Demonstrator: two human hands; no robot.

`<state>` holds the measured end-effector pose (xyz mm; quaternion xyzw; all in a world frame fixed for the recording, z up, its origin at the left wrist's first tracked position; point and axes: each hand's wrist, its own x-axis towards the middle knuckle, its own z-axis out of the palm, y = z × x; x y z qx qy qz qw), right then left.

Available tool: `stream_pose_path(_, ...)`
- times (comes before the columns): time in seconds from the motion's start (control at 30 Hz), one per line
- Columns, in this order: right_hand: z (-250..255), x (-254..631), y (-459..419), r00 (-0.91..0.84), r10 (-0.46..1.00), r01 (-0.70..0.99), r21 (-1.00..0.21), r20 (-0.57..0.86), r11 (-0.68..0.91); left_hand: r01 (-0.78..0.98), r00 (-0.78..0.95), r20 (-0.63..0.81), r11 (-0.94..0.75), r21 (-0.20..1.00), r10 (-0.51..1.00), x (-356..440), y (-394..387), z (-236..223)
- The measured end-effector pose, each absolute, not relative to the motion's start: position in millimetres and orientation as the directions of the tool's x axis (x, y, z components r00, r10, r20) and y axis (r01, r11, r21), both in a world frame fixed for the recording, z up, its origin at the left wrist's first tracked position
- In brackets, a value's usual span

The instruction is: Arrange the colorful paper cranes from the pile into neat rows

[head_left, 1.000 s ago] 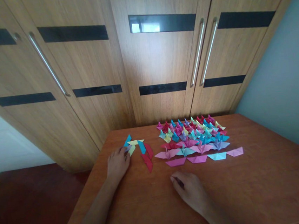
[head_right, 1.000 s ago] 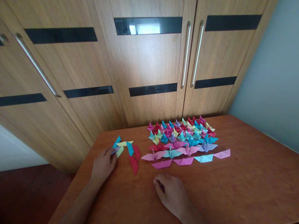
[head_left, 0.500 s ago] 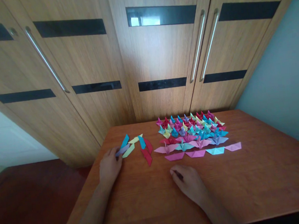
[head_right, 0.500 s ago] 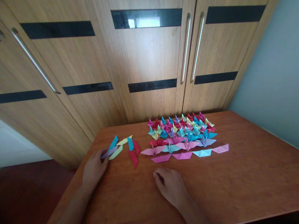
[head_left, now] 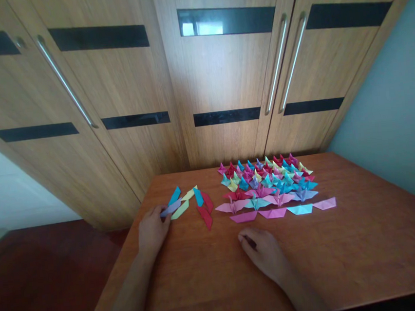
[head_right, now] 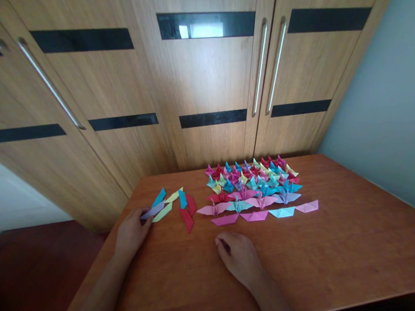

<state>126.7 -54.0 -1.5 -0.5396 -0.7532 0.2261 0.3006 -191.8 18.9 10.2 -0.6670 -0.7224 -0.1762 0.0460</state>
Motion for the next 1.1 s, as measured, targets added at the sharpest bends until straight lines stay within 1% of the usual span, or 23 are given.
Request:
stream_pose_path(0.23, -2, 127, -54, -0.230, 0.954, 0.677, -0.672, 0.193, 0.299, 0.932, -0.156, 0.264, 0.054, 0.359, 0.952, -194, 21, 7)
stream_pose_path(0.4, -2, 127, -54, -0.237, 0.951, 0.669, -0.677, 0.199, 0.308, 0.866, -0.281, 0.350, 0.079, 0.493, 0.894, -198, 21, 10)
stream_pose_path(0.47, -1, 127, -54, -0.239, 0.949, 0.663, -0.679, 0.208, 0.316, 0.823, -0.324, 0.387, 0.056, 0.566, 0.863, -196, 21, 13)
stream_pose_path(0.53, -1, 127, -54, -0.237, 0.946, 0.651, -0.686, 0.222, 0.324, 0.781, -0.323, 0.409, -0.004, 0.624, 0.854, -188, 20, 17)
stream_pose_path(0.6, -1, 127, -53, -0.221, 0.947, 0.621, -0.715, 0.233, 0.321, 0.738, -0.268, 0.410, -0.088, 0.669, 0.872, -173, 17, 21)
stream_pose_path(0.7, 1, 130, -54, -0.186, 0.958, 0.520, -0.806, 0.218, 0.284, 0.657, -0.160, 0.390, -0.196, 0.727, 0.907, -141, 10, 27)
stream_pose_path(0.8, 5, 133, -54, -0.150, 0.968, 0.393, -0.886, 0.202, 0.246, 0.555, 0.009, 0.322, -0.273, 0.786, 0.947, -102, -4, 33)
stream_pose_path(0.87, 5, 135, -54, -0.110, 0.973, 0.336, -0.914, 0.201, 0.227, 0.452, 0.133, 0.254, -0.287, 0.844, 0.958, -78, -14, 34)
stream_pose_path(0.97, 3, 136, -53, -0.067, 0.976, 0.271, -0.938, 0.205, 0.216, 0.318, 0.268, 0.162, -0.246, 0.916, 0.950, -51, -27, 29)
stream_pose_path(1.03, 0, 136, -52, -0.065, 0.976, 0.235, -0.947, 0.208, 0.218, 0.269, 0.322, 0.121, -0.213, 0.939, 0.939, -39, -32, 22)
stream_pose_path(1.1, -3, 137, -51, -0.046, 0.977, 0.214, -0.953, 0.207, 0.212, 0.272, 0.365, 0.087, -0.195, 0.942, 0.927, -32, -36, 15)
